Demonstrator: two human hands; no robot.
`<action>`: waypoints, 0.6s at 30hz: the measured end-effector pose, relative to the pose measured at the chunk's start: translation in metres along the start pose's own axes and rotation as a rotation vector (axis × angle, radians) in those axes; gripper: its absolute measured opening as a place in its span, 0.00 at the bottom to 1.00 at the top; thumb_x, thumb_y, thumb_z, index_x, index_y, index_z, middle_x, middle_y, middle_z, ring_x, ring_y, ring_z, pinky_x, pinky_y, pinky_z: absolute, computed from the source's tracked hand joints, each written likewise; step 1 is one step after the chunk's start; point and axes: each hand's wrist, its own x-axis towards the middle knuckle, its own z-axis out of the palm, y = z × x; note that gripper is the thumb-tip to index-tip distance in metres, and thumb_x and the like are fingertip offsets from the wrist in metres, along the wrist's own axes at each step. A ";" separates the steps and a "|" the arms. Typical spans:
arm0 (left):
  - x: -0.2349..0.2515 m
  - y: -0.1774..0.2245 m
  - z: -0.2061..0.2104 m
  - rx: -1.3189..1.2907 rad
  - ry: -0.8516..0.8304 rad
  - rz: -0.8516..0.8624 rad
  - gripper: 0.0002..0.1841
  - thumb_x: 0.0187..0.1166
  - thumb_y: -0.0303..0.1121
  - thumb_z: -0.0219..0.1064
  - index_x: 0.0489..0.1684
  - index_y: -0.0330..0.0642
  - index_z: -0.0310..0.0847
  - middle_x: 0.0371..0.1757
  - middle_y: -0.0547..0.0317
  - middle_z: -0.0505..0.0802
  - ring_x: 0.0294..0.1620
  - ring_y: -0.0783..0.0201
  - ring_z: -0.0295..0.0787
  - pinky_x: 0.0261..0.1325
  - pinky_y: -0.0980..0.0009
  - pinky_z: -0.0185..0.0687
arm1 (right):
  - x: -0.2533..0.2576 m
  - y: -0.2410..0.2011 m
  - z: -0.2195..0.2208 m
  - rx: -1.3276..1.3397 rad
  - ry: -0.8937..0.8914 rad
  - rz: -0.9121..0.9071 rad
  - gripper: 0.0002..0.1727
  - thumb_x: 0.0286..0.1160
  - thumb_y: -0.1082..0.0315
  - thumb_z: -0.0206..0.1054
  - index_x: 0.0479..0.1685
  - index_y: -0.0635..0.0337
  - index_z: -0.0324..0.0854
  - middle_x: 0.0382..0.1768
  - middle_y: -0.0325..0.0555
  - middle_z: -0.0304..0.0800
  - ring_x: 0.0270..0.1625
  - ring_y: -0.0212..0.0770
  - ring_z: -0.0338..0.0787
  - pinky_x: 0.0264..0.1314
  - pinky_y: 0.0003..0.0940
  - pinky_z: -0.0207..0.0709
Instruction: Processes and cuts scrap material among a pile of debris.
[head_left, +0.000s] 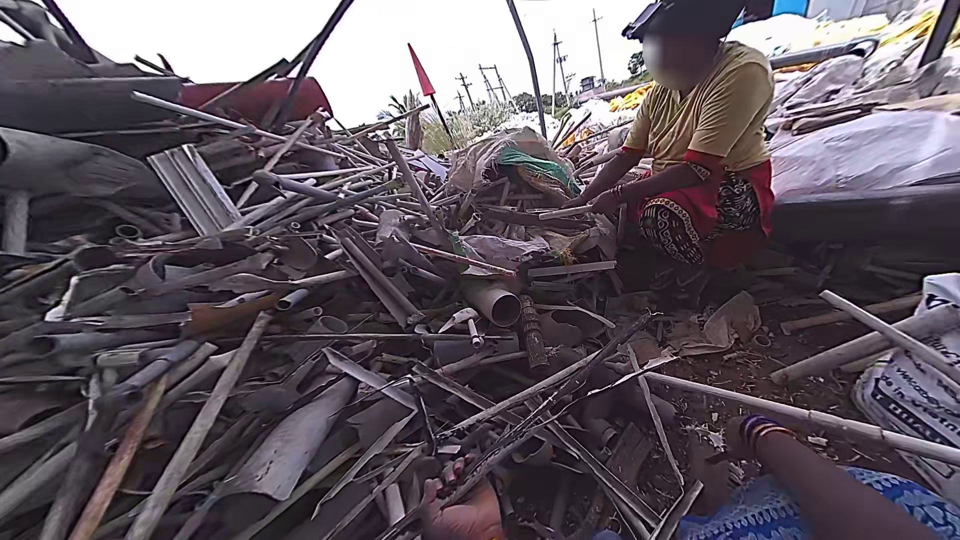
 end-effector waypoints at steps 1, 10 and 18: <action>-0.001 0.000 0.002 -0.003 0.016 -0.011 0.20 0.90 0.38 0.42 0.22 0.53 0.70 0.15 0.70 0.80 0.21 0.69 0.85 0.34 0.69 0.89 | -0.011 0.002 -0.009 0.048 0.032 -0.023 0.27 0.84 0.54 0.63 0.59 0.76 0.83 0.66 0.73 0.84 0.73 0.69 0.82 0.71 0.72 0.69; 0.009 0.009 0.007 -0.009 0.022 0.042 0.24 0.95 0.46 0.38 0.22 0.54 0.67 0.13 0.71 0.77 0.18 0.68 0.83 0.33 0.67 0.89 | -0.159 -0.002 -0.016 1.056 0.789 -0.092 0.24 0.92 0.66 0.55 0.81 0.65 0.70 0.53 0.67 0.88 0.47 0.58 0.89 0.54 0.56 0.79; 0.010 0.012 0.008 -0.173 -0.177 0.070 0.32 0.94 0.42 0.33 0.07 0.53 0.63 0.05 0.71 0.69 0.07 0.71 0.69 0.23 0.74 0.79 | -0.163 -0.051 -0.018 1.553 0.806 -0.337 0.24 0.94 0.67 0.51 0.85 0.64 0.66 0.25 0.41 0.82 0.13 0.27 0.71 0.15 0.22 0.65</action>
